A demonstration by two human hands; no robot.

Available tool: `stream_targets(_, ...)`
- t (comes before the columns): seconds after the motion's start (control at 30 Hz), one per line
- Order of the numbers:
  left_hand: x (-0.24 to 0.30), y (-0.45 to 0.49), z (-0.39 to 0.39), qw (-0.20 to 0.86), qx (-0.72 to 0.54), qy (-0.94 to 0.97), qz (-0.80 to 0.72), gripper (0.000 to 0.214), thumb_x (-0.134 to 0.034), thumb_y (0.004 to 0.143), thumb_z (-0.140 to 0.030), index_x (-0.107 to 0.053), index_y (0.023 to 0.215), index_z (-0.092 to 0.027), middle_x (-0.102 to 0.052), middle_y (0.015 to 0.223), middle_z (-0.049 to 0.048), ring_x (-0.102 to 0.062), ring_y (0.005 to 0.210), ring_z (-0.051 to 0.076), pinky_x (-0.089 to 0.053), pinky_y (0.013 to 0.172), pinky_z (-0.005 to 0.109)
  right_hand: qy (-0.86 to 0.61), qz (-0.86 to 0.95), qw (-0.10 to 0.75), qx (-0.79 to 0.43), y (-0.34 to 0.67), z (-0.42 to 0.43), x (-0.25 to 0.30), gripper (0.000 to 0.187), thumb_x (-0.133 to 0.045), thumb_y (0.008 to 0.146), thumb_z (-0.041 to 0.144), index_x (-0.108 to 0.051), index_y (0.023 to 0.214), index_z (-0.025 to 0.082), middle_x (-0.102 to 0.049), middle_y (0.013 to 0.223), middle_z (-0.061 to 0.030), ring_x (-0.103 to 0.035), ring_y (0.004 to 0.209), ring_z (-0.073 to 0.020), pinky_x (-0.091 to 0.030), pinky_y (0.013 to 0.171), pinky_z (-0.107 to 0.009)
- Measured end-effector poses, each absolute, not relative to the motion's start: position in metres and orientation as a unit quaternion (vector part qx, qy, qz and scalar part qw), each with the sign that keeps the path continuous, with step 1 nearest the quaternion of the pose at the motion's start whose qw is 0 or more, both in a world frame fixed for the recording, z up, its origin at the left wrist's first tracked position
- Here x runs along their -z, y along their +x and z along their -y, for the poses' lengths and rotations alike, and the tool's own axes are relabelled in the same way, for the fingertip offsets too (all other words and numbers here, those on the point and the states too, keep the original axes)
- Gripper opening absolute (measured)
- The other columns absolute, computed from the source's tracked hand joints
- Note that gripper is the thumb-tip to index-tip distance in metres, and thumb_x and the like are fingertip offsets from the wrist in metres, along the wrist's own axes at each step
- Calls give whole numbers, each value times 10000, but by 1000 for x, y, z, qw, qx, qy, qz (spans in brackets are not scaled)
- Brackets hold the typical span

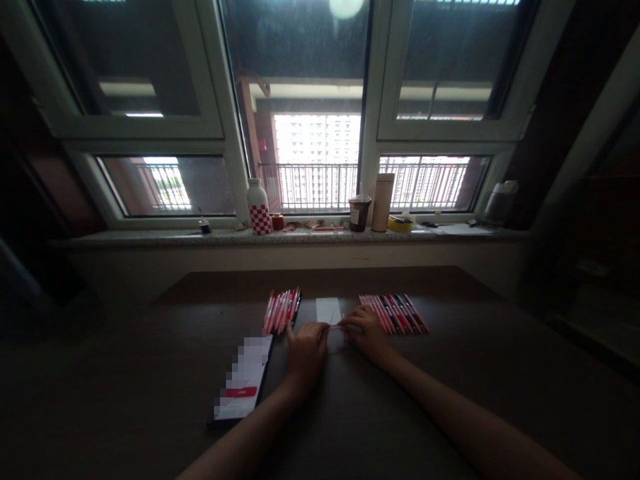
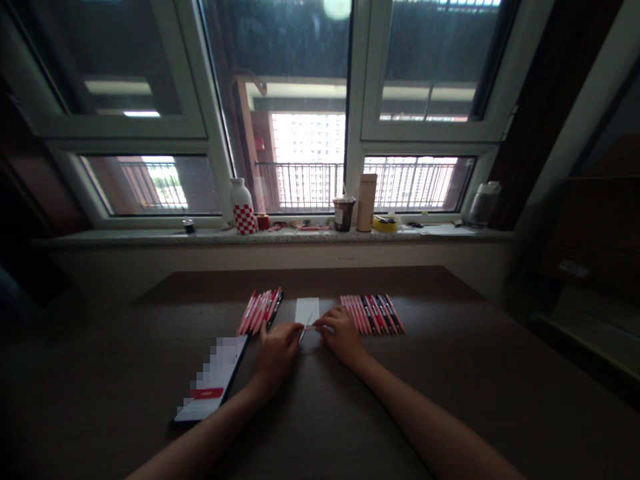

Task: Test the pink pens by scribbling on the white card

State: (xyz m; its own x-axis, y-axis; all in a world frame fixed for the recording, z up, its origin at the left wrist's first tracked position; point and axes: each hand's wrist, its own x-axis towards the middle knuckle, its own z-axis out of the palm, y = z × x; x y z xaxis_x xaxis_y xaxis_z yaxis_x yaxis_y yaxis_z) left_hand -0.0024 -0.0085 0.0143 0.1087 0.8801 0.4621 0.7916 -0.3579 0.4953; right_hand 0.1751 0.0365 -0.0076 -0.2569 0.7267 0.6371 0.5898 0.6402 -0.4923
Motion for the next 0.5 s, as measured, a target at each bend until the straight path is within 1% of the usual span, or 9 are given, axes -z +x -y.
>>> stream_targets(0.23, -14, -2, 8, 65, -352, 743, -566, 247, -391, 910, -293, -630, 942, -241, -700, 991, 18, -605, 981, 184, -110, 1099, 537, -417, 791, 441, -76, 175, -36, 8, 110, -674, 799, 190, -737, 850, 264, -661, 829, -31, -509, 904, -217, -397, 807, -346)
stream_targets(0.5, -10, -2, 5, 50, -360, 751, -551, 240, -409, 904, -324, -632, 931, -237, -697, 981, 14, -605, 974, 178, -118, 1110, 512, -396, 804, 437, -79, 175, -37, 8, 94, -668, 811, 239, -736, 867, 272, -663, 804, -29, -519, 888, -208, -404, 805, -349)
